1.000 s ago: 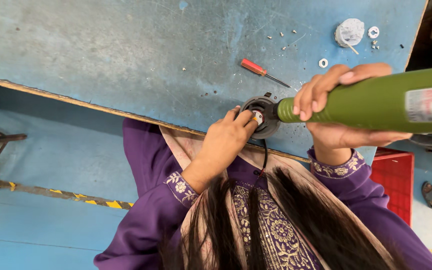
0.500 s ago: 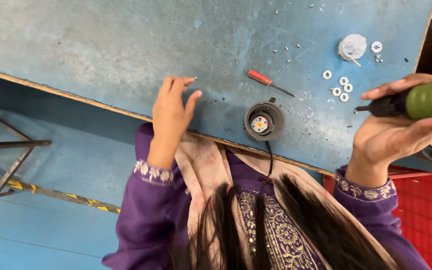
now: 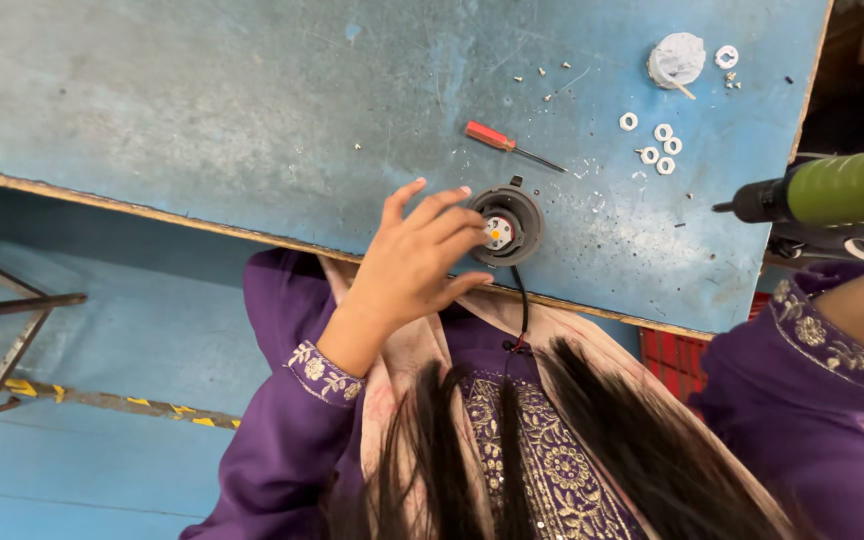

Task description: The person assembles an LED light fixture by hand, inserting internal electronics and using a screwdriver to secure components inside the housing.

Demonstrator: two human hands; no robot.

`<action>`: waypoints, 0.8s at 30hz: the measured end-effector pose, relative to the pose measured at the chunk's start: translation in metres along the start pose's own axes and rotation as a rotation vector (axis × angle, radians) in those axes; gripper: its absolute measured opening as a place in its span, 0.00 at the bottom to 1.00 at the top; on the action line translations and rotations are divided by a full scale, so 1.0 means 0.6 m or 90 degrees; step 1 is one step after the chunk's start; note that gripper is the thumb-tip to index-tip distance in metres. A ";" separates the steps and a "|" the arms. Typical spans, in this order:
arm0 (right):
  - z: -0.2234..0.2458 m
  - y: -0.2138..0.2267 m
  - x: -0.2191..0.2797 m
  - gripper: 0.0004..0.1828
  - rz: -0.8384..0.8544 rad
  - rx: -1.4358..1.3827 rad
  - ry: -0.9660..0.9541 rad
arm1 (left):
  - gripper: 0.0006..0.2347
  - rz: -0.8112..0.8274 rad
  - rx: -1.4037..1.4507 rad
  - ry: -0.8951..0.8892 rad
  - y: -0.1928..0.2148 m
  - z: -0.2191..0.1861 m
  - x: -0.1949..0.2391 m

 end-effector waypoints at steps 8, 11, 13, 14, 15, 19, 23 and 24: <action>0.006 -0.044 -0.039 0.33 0.008 -0.020 0.054 | 0.19 0.114 -0.086 0.063 -0.087 0.027 -0.005; 0.016 -0.051 -0.023 0.33 -0.037 -0.044 0.037 | 0.18 0.133 -0.118 0.092 -0.104 0.027 -0.011; 0.008 -0.053 -0.005 0.40 -0.070 -0.085 -0.017 | 0.18 0.102 -0.125 0.080 -0.100 0.022 -0.009; 0.002 -0.052 0.004 0.43 -0.080 -0.114 -0.048 | 0.17 0.089 -0.110 0.075 -0.099 0.020 -0.006; -0.001 -0.051 0.006 0.45 -0.075 -0.135 -0.056 | 0.17 0.075 -0.095 0.070 -0.098 0.019 -0.004; -0.005 -0.051 -0.001 0.45 -0.031 -0.174 -0.015 | 0.09 0.019 -0.123 0.078 -0.096 0.014 0.004; -0.014 -0.069 -0.006 0.45 -0.006 -0.208 0.007 | 0.09 0.030 -0.064 0.138 -0.106 0.015 0.021; -0.013 -0.077 -0.004 0.45 0.002 -0.223 0.001 | 0.09 0.023 -0.069 0.144 -0.106 0.013 0.023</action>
Point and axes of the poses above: each hand's wrist, its own x-axis away from the middle knuckle, its own y-axis out of the back of the hand, z = x × y, the point moved 9 cm from there along -x, towards the middle knuckle, and after that the axes turned 9 degrees about x, right-handed, at the moved point
